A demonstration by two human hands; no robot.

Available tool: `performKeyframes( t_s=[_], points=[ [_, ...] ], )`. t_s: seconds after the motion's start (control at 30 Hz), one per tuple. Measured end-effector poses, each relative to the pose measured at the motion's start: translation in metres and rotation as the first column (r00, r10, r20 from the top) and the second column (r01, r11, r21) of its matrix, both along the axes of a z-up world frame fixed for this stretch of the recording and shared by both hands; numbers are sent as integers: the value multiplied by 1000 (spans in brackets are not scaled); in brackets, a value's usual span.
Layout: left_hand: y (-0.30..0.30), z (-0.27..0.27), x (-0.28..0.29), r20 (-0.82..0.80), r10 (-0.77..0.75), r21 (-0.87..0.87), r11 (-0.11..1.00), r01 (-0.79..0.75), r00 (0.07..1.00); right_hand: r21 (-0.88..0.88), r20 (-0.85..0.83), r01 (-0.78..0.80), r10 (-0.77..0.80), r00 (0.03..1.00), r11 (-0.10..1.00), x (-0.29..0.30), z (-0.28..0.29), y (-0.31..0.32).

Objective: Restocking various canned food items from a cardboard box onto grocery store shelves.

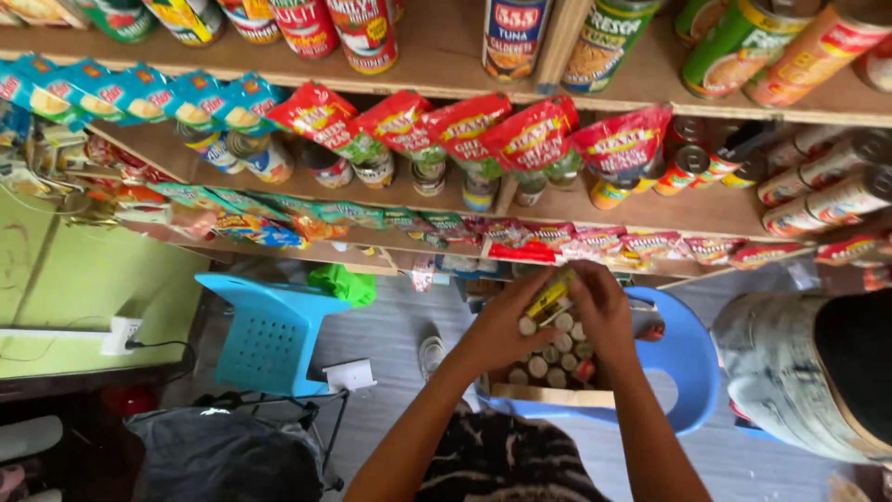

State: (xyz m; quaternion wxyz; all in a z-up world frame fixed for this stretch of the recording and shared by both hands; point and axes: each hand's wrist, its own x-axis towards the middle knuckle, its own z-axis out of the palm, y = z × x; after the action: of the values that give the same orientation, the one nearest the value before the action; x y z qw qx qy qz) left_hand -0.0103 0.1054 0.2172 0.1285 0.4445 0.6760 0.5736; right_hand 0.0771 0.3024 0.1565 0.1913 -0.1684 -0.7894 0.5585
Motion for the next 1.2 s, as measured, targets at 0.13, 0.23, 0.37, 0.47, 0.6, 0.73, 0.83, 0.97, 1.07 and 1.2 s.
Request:
performKeyframes(
  t_s=[0.13,0.23,0.37,0.47,0.6,0.73,0.83,0.97,1.07,1.2],
  points=[
    [-26,39,19,178,153,16,987,-158,972,-121,-56,-47,41,998,992,-13,69,-29],
    [-31,22,23,598,-97,349,925,-150,795,-308,-123,-164,131,984,937,-14,99,-53],
    [-44,40,20,641,-166,396,908,-137,749,-315,-163,-233,190,968,920,-10,94,-63],
    [-48,54,11,491,-53,301,947,-112,869,-403,-147,-262,221,964,877,-10,92,-66],
    [-50,46,3,109,141,37,989,-146,984,-362,-9,-249,264,965,898,-8,92,-66],
    [-46,36,2,128,212,-62,977,-206,969,-179,96,-111,130,987,978,-27,75,-49],
    [-45,29,-3,275,210,18,975,-223,938,-92,-23,-10,8,1000,996,-54,47,-22],
    [-52,18,-6,256,219,-20,975,-221,942,317,-150,137,-93,984,938,-93,17,13],
    [-57,20,-6,204,226,-33,974,-224,953,176,-209,184,-146,967,967,-113,5,26],
    [-60,16,-4,222,251,-110,967,-232,942,206,-291,191,-127,948,960,-125,-19,40]
  ],
)
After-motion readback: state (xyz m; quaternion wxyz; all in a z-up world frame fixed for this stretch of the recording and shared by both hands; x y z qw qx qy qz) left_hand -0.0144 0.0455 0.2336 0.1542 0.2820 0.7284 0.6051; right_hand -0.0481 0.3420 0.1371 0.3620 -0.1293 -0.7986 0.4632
